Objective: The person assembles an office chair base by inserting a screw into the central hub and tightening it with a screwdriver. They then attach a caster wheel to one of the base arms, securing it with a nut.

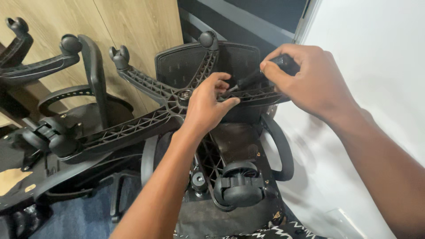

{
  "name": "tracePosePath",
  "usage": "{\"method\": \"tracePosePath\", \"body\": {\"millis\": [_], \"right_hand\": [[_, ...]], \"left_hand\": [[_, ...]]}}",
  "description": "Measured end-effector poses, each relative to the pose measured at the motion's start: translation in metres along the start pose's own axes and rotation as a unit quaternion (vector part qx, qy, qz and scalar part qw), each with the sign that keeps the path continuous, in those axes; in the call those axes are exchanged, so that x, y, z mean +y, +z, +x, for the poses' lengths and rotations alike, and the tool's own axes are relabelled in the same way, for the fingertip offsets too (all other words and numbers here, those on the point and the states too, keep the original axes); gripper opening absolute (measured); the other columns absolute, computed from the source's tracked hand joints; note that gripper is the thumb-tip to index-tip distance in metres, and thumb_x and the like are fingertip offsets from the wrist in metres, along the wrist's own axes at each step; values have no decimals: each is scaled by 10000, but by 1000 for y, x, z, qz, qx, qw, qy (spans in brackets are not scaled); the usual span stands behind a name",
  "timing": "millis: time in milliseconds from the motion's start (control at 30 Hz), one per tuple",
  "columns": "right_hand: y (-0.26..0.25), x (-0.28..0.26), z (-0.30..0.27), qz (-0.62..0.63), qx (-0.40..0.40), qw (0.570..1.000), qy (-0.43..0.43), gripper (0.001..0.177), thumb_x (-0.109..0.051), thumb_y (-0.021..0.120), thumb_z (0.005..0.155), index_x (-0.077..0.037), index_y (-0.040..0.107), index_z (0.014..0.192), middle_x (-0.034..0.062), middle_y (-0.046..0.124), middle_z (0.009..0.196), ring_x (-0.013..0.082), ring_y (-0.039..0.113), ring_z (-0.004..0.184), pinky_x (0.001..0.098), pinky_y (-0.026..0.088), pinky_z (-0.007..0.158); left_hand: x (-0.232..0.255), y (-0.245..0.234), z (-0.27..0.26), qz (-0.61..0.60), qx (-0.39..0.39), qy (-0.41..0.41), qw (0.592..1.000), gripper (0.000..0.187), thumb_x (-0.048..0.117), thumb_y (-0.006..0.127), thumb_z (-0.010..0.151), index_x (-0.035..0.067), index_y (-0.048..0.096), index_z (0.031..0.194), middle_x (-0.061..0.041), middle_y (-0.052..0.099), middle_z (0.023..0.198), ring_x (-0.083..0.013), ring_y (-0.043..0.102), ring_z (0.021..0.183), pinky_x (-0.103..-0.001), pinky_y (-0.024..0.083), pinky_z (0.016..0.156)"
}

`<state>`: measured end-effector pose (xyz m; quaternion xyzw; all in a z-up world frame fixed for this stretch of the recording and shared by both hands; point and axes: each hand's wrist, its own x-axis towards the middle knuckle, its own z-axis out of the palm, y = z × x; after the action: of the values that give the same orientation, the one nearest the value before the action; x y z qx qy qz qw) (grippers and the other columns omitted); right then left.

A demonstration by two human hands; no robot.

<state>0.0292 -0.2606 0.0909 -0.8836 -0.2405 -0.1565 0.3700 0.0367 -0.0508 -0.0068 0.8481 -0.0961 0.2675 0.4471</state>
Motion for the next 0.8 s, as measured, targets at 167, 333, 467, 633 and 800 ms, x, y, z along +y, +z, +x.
{"method": "tracePosePath", "body": {"millis": [167, 333, 467, 633, 800], "right_hand": [[-5, 14, 0, -81, 21, 994, -67, 263, -328, 705, 927, -100, 783, 1034, 81, 727, 733, 145, 654, 619, 310, 490, 589], [-2, 22, -4, -86, 1, 996, -18, 275, -348, 716, 888, -119, 783, 1025, 82, 727, 699, 182, 644, 569, 341, 479, 550], [2, 25, -2, -70, 6, 997, -37, 297, -373, 712, 900, -101, 786, 993, 71, 727, 709, 166, 651, 579, 337, 491, 557], [8, 23, 7, -105, -9, 993, 61, 456, -467, 680, 949, -18, 757, 934, 141, 706, 675, 227, 655, 600, 375, 498, 587], [-3, 23, 8, -149, -57, 985, 62, 496, -520, 699, 929, -47, 723, 1077, 180, 736, 830, 278, 692, 737, 415, 521, 658]], "left_hand": [[-3, 27, 25, 33, -48, 39, 998, 324, 174, 828, 778, 59, 737, 1066, -105, 770, 935, -252, 761, 900, -360, 576, 799], [-8, 44, 28, 67, -76, 11, 995, 247, 182, 811, 801, 41, 758, 996, -132, 758, 844, -280, 752, 801, -381, 565, 738], [-12, 43, 28, 54, -71, 2, 996, 260, 166, 811, 782, 50, 758, 1009, -124, 762, 859, -260, 758, 804, -373, 571, 738], [-2, 39, 19, 47, -49, 40, 997, 322, 123, 829, 762, 43, 734, 1059, -135, 755, 883, -271, 750, 823, -378, 572, 755], [7, 36, 19, 38, -52, 60, 996, 376, 110, 837, 770, 86, 718, 1127, -126, 764, 932, -260, 755, 885, -374, 576, 785]]}}
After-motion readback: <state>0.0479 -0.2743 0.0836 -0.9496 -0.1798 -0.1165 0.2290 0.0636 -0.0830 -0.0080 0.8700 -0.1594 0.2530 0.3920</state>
